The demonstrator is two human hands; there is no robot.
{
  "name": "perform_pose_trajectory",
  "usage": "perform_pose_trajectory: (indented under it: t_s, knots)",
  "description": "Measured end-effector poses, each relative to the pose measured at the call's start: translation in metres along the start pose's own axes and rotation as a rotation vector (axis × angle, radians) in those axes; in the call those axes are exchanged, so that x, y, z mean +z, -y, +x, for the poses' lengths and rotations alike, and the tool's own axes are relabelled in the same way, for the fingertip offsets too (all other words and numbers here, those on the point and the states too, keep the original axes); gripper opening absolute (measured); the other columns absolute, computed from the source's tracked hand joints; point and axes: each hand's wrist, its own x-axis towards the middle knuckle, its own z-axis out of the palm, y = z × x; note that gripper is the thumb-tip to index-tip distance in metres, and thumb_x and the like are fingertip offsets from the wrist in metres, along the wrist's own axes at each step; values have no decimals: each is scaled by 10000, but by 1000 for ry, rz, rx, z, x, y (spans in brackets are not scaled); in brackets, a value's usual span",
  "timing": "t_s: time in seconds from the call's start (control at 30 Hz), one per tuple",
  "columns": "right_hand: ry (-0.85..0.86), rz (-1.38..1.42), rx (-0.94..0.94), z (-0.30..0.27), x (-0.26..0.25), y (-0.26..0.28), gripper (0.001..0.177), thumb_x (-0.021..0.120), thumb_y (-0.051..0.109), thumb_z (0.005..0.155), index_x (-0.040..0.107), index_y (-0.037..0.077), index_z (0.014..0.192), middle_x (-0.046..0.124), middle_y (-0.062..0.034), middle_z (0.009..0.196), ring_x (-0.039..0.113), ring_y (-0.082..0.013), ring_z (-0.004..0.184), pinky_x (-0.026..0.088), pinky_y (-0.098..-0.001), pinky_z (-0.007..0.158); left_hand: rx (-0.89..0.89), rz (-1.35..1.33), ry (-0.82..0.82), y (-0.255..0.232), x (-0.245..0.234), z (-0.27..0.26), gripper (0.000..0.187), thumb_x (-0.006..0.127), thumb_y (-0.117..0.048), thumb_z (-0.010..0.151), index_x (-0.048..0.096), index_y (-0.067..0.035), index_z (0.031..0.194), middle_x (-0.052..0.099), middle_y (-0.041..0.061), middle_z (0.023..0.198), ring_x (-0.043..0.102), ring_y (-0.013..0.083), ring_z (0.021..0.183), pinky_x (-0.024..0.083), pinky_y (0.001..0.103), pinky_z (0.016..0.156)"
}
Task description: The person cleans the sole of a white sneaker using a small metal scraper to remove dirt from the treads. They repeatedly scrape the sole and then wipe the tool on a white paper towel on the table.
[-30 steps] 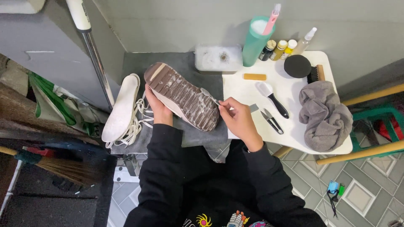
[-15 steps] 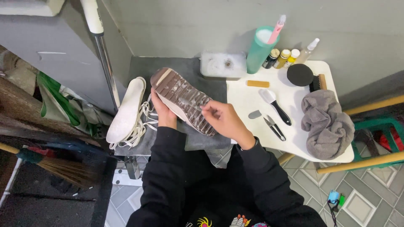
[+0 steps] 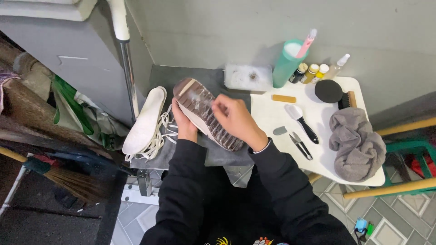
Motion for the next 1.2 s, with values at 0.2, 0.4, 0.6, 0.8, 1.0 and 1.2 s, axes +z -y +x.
perform_pose_trajectory:
  t_s: [0.2, 0.4, 0.6, 0.8, 1.0, 1.2]
  knots:
    - [59, -50, -73, 5, 4, 3, 74, 635, 52, 943, 678, 72, 886, 671, -151, 638, 676, -302, 588, 521, -366, 546, -14, -19, 1, 0, 29, -28, 427, 751, -327, 771, 769, -83, 1121, 739, 168, 1187, 718, 335, 1070, 558, 520, 996]
    - [-31, -164, -53, 12, 6, 3, 92, 598, 53, 959, 664, 39, 897, 651, -180, 639, 678, -321, 593, 519, -380, 542, -17, -23, -6, 0, 21, -30, 405, 755, -341, 771, 786, -87, 1086, 751, 178, 1151, 734, 345, 1026, 573, 519, 973]
    - [7, -172, -37, 22, 7, 13, 74, 628, 69, 924, 654, 61, 856, 641, -149, 609, 670, -318, 588, 516, -375, 551, -19, -21, -8, -1, 18, -22, 411, 752, -317, 774, 780, -71, 1101, 743, 177, 1173, 728, 328, 1038, 570, 496, 982]
    - [101, -233, -48, 38, 1, 36, 68, 637, 105, 920, 678, 87, 869, 687, -180, 685, 716, -394, 711, 552, -437, 592, -38, -37, 1, -6, 25, -21, 384, 749, -305, 750, 790, -63, 1045, 757, 182, 1122, 727, 342, 1003, 568, 511, 970]
    - [163, -312, -26, 52, 1, 40, 110, 600, 78, 932, 685, 75, 862, 694, -149, 680, 722, -345, 685, 571, -411, 603, -51, -32, -22, -2, 28, -23, 364, 740, -276, 731, 791, -66, 1023, 765, 184, 1079, 736, 335, 974, 578, 504, 954]
    - [187, -416, -61, 65, 8, 29, 105, 602, 65, 923, 702, 53, 892, 696, -168, 701, 717, -376, 723, 580, -455, 623, -54, -66, -15, -4, 11, -8, 350, 734, -259, 722, 793, -56, 1001, 766, 202, 1072, 739, 354, 965, 579, 510, 951]
